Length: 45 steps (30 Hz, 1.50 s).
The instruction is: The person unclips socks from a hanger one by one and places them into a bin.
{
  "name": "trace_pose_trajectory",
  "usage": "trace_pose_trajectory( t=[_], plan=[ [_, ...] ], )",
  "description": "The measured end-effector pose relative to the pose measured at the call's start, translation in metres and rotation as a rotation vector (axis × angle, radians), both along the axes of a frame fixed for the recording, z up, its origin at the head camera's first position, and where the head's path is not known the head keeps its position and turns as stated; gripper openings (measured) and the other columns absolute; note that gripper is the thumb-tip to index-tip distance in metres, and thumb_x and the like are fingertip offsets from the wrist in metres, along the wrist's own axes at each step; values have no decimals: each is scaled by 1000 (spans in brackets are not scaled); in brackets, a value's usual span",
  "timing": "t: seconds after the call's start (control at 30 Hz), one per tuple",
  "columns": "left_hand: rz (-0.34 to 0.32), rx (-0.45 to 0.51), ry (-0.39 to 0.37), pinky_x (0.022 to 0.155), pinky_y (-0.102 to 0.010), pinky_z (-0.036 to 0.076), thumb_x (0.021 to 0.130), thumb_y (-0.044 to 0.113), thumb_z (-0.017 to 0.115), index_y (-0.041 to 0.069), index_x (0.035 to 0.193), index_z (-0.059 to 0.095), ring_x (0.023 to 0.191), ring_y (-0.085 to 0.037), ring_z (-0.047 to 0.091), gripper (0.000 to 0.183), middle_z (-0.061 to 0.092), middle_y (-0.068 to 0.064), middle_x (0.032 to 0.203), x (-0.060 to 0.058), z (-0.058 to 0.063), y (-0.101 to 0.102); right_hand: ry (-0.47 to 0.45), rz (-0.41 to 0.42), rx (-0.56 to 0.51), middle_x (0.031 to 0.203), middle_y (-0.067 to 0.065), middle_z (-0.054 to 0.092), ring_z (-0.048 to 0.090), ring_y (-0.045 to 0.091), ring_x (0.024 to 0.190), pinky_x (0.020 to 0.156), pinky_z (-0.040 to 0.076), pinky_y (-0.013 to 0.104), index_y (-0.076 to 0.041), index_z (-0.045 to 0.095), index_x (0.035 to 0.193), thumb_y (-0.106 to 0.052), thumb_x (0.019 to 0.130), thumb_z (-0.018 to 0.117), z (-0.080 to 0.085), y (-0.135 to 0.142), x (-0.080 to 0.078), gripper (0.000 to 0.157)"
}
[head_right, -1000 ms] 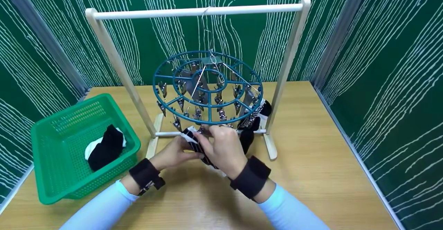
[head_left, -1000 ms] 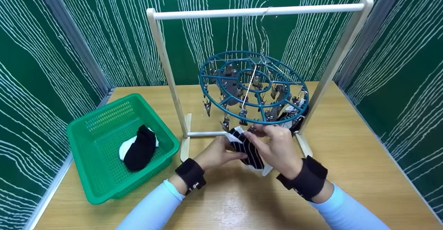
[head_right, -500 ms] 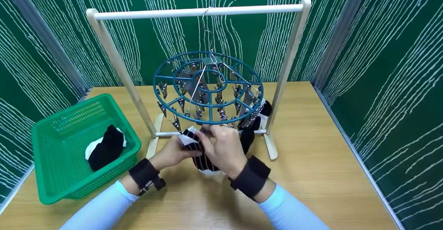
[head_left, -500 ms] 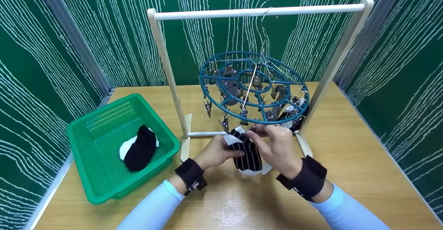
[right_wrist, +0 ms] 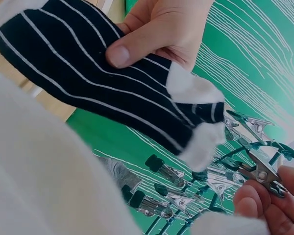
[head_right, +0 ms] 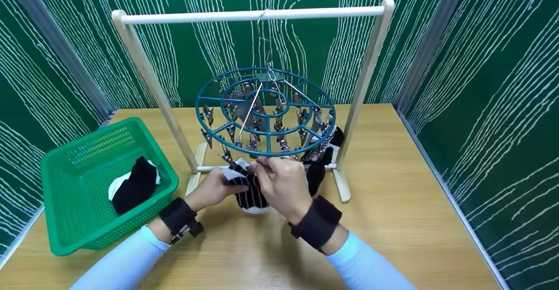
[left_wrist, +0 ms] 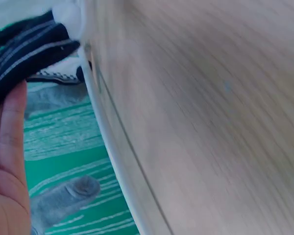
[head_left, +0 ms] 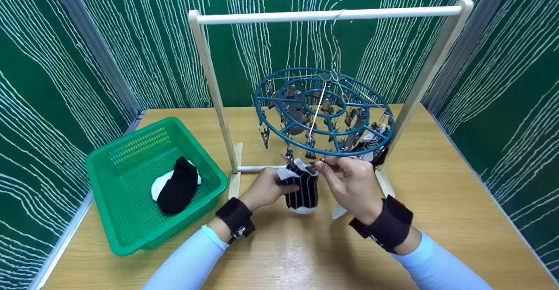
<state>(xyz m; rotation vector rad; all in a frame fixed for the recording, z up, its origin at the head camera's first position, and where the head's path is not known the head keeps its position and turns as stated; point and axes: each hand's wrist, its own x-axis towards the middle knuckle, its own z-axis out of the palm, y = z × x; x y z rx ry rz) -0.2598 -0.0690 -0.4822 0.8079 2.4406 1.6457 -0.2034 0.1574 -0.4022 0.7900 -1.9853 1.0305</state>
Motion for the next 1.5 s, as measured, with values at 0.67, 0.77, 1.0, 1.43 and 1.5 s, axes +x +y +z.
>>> trace_pose_trajectory(
  t=[0.67,0.77,1.0,1.43,1.5],
  plan=[
    [350,-102,-125,94,-43,66,95,5,80,-9,113,76,100,-30,80,22,81,-23,107,7,5,-36,-65,-88,20,78,11,80,75,24,66,71,54,8,3,80,88,2,84,88,4,4,2,9],
    [386,-87,-118,96,-45,66,96,5,79,-8,115,76,104,-34,80,24,81,-24,110,12,10,-39,-54,-96,20,77,11,80,74,23,65,70,52,9,2,79,86,2,84,88,3,4,2,9],
    [458,-82,-62,79,-37,66,95,6,80,-9,110,78,89,-28,80,21,82,-24,104,24,29,-48,-39,-111,34,76,9,79,74,23,65,68,53,16,1,79,85,0,83,88,3,5,2,10],
    [543,-47,-71,84,-40,69,97,4,79,-11,113,77,100,-40,82,22,80,-29,109,26,76,-86,-68,-100,19,79,10,81,76,25,68,72,53,12,0,81,88,-1,84,89,4,4,2,9],
    [561,-54,-68,85,-39,69,97,5,79,-10,115,77,101,-41,82,23,79,-29,111,25,85,-95,-73,-102,22,79,10,81,76,25,69,72,54,14,0,81,88,-2,85,89,4,4,2,9]
  ],
)
